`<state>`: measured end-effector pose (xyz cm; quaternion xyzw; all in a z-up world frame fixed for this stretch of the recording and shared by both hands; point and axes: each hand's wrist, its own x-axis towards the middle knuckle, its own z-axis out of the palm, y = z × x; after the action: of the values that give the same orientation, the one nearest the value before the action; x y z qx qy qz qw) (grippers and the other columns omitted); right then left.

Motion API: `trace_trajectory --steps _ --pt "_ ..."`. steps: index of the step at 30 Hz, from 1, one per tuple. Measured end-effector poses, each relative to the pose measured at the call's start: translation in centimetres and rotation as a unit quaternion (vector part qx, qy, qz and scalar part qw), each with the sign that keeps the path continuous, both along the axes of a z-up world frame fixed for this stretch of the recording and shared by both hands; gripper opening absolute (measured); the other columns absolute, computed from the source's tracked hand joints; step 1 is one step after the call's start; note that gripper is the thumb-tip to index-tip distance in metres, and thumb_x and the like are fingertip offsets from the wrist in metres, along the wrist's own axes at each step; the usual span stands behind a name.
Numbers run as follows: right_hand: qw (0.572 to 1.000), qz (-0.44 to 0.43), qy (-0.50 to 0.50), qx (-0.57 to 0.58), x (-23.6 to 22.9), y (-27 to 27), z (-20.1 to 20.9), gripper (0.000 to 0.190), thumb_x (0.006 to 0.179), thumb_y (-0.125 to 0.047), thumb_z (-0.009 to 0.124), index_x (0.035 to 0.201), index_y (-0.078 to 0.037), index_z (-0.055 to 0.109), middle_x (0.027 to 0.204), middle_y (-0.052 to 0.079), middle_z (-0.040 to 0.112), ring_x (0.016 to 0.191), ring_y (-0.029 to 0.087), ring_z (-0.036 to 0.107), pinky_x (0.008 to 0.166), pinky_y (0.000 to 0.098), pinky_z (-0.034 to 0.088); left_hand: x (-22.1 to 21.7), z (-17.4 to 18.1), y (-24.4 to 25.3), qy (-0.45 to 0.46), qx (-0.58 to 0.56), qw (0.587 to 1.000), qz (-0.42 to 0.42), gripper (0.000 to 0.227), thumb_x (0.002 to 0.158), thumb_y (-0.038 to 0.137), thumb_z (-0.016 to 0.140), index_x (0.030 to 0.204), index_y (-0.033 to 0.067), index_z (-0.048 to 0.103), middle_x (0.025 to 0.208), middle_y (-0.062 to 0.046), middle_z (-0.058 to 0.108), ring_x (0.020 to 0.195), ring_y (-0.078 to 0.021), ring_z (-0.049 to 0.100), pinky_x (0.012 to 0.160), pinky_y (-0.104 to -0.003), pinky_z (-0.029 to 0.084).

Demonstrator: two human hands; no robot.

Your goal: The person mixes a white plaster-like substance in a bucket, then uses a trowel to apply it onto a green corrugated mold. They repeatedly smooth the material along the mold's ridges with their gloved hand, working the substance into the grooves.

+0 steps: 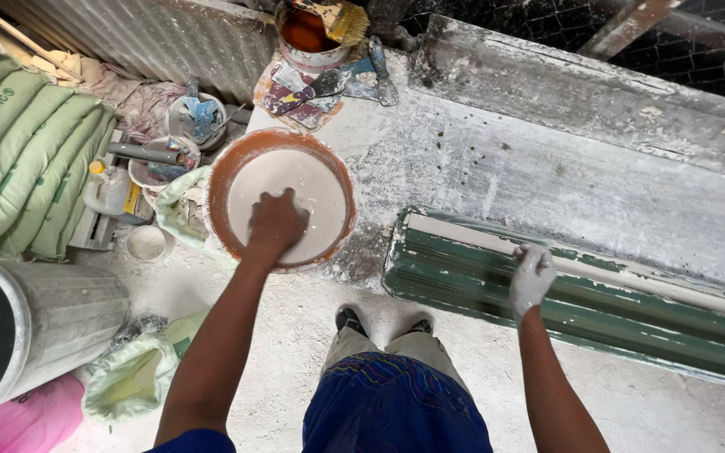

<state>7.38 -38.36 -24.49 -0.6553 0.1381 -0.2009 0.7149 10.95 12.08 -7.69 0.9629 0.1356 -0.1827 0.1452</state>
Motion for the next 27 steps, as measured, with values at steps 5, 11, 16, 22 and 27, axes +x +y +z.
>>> trace_trajectory --steps 5,11,16,22,27 --pt "0.998 -0.046 0.004 0.033 -1.4 -4.4 -0.3 0.016 0.111 -0.011 0.054 0.098 -0.004 0.061 0.091 0.006 0.067 0.081 0.012 0.064 0.074 0.0254 0.054 0.2 -0.8 4.4 -0.079 -0.074 0.992 0.070 0.052 0.099 0.036 0.049 0.142 0.0069 0.058 0.117 -0.035 0.068 0.112 -0.0480 0.067 0.108 -0.055 0.050" --pt "0.995 -0.079 -0.016 0.063 -2.1 -7.2 -1.1 0.024 0.115 -0.021 0.053 0.099 -0.005 0.060 0.090 0.006 0.066 0.081 0.013 0.064 0.074 0.0269 0.053 -0.8 -2.2 7.3 -0.142 -0.335 0.900 0.239 0.055 0.096 0.019 0.049 0.147 -0.0004 0.043 0.108 -0.022 0.066 0.085 -0.0301 0.073 0.072 -0.044 0.066" --pt "0.994 -0.075 0.008 0.083 -2.8 -9.8 -2.0 0.022 0.112 -0.022 0.052 0.101 -0.004 0.061 0.092 0.005 0.067 0.082 0.014 0.065 0.075 0.0269 0.054 -2.8 -1.6 6.8 -0.251 -0.543 0.780 0.183 0.056 0.102 0.020 0.055 0.152 0.0017 0.039 0.094 -0.004 0.056 0.076 -0.0125 0.061 0.065 -0.031 0.062" --pt "0.992 -0.059 0.016 0.107 -4.4 -14.9 -3.1 0.026 0.113 -0.022 0.052 0.099 -0.003 0.061 0.087 0.005 0.065 0.079 0.013 0.062 0.071 0.0248 0.052 -4.3 2.8 0.4 -0.249 -0.474 0.802 0.265 0.038 0.107 0.025 0.050 0.138 0.0034 0.048 0.087 -0.001 0.057 0.064 -0.0096 0.053 0.051 -0.023 0.045" --pt "0.987 -0.057 0.034 0.149 -6.7 -20.4 -3.6 0.021 0.110 -0.017 0.055 0.097 -0.003 0.061 0.086 0.005 0.064 0.077 0.012 0.062 0.069 0.0232 0.051 -6.4 5.9 -8.2 -0.249 -0.520 0.769 0.278 0.034 0.109 0.030 0.044 0.136 0.0111 0.051 0.088 0.000 0.055 0.060 -0.0063 0.051 0.045 -0.019 0.042"
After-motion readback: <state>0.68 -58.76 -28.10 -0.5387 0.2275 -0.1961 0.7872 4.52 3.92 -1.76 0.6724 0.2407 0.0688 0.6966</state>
